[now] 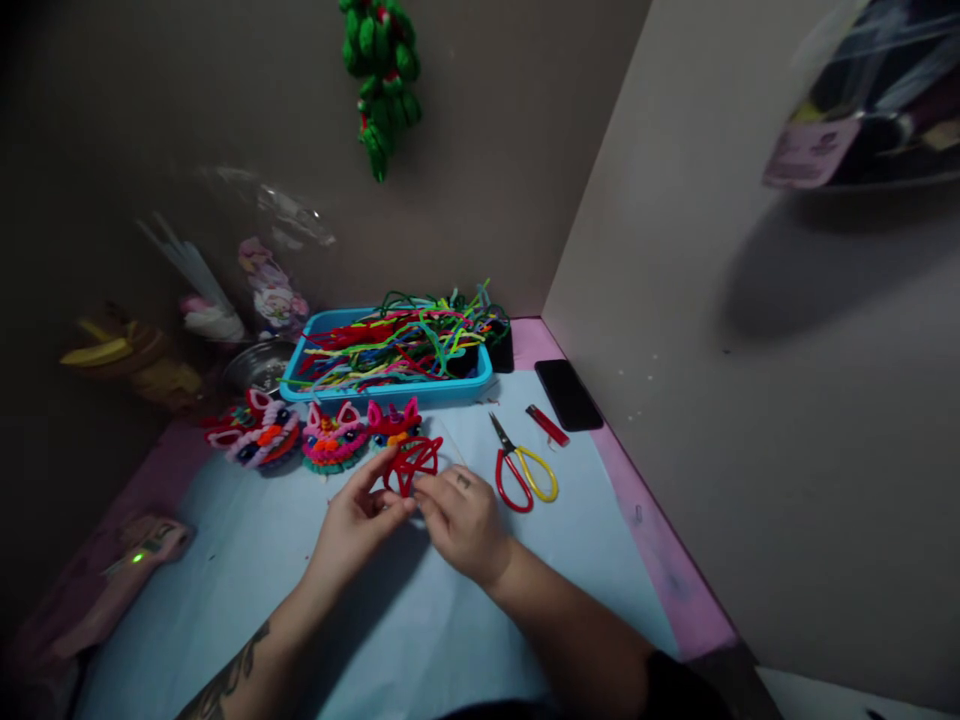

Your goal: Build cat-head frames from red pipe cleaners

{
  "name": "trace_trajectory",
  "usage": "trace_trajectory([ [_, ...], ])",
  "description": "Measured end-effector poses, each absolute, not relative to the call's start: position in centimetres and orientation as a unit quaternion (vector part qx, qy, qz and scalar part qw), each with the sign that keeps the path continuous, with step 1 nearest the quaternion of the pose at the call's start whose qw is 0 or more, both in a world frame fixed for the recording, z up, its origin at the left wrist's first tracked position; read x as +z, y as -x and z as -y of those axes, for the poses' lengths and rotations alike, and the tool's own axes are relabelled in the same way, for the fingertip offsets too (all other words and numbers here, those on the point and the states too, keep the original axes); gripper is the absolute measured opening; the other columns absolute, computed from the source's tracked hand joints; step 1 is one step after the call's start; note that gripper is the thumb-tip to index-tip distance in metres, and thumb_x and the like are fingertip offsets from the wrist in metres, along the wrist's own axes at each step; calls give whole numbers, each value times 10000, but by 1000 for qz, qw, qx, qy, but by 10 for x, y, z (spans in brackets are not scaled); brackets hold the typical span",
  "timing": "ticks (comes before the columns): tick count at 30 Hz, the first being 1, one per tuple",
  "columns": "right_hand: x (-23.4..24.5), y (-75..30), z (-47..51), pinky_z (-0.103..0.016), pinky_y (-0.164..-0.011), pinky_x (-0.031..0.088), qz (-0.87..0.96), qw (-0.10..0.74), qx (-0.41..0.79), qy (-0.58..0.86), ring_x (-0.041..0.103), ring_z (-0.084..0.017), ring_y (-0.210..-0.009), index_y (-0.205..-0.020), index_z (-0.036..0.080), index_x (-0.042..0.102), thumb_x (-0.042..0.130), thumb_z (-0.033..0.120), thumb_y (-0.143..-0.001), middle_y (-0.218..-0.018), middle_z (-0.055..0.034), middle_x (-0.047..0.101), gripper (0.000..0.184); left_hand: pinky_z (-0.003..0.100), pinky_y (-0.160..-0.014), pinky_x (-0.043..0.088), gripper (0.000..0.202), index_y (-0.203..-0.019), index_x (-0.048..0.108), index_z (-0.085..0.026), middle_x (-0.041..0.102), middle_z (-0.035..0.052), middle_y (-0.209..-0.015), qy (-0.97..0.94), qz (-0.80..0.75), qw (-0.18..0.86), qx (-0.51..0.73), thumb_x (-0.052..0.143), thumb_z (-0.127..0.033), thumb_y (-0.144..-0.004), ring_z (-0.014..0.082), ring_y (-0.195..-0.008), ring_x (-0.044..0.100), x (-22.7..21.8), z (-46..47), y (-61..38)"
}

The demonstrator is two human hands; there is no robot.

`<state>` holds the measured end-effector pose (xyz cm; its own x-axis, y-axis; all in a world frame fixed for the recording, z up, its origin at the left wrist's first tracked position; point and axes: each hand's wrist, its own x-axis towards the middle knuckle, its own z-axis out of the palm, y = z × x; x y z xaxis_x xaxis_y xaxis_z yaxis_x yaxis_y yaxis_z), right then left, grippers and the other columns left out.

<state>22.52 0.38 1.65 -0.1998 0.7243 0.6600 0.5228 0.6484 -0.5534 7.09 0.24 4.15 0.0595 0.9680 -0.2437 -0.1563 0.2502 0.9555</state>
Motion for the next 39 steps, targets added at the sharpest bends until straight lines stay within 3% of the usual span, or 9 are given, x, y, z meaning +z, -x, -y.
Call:
trace_trajectory([
  [4,21,-224,-6,-299,-667,490,789,458,17,410,526,-171,-775,-1012,224,655,512,91,-842,-839,-60,555,259,204,-554,429,888,-1351,417,-85,604,-27,-564,-391,-497,624,459,805,-246,-568,89,-525,519,44,-1,-72],
  [11,24,-221,-4,-307,-641,476,790,444,-30,421,502,-180,-752,-915,203,686,555,167,-849,-817,-73,550,151,193,-498,394,884,-1351,433,-100,630,-2,-611,-406,-483,638,442,815,-244,-567,85,-512,517,49,3,-75],
  [16,23,-223,-5,-306,-648,473,796,460,-15,394,518,-168,-713,-902,182,670,530,86,-842,-760,-59,601,180,230,-529,455,566,-1148,608,-133,688,56,-798,-408,-492,602,479,764,-335,-643,97,-531,566,51,2,-75],
  [19,25,-224,-5,-305,-655,477,805,462,-4,372,529,-165,-718,-914,174,666,520,63,-841,-755,-55,627,198,235,-499,462,414,-1006,655,-135,687,49,-777,-405,-505,576,499,731,-373,-676,97,-490,565,52,0,-72],
  [25,27,-223,-3,-310,-679,488,825,467,2,318,565,-162,-753,-933,165,662,535,61,-836,-801,-57,673,190,182,-416,396,362,-850,638,-128,639,-9,-606,-353,-508,593,516,787,-340,-597,61,-424,487,51,-4,-69],
  [32,29,-220,1,-315,-717,514,845,469,40,256,615,-169,-843,-992,140,625,524,48,-820,-906,-94,689,219,171,-429,391,335,-838,640,-130,637,-15,-592,-343,-513,588,523,789,-305,-595,63,-454,492,48,-4,-68],
  [39,35,-221,6,-322,-730,523,885,432,91,151,621,-167,-865,-932,186,608,463,77,-796,-855,-55,681,226,176,-438,380,304,-838,647,-132,638,-12,-610,-348,-535,557,531,775,-301,-621,65,-457,491,45,-5,-67],
])
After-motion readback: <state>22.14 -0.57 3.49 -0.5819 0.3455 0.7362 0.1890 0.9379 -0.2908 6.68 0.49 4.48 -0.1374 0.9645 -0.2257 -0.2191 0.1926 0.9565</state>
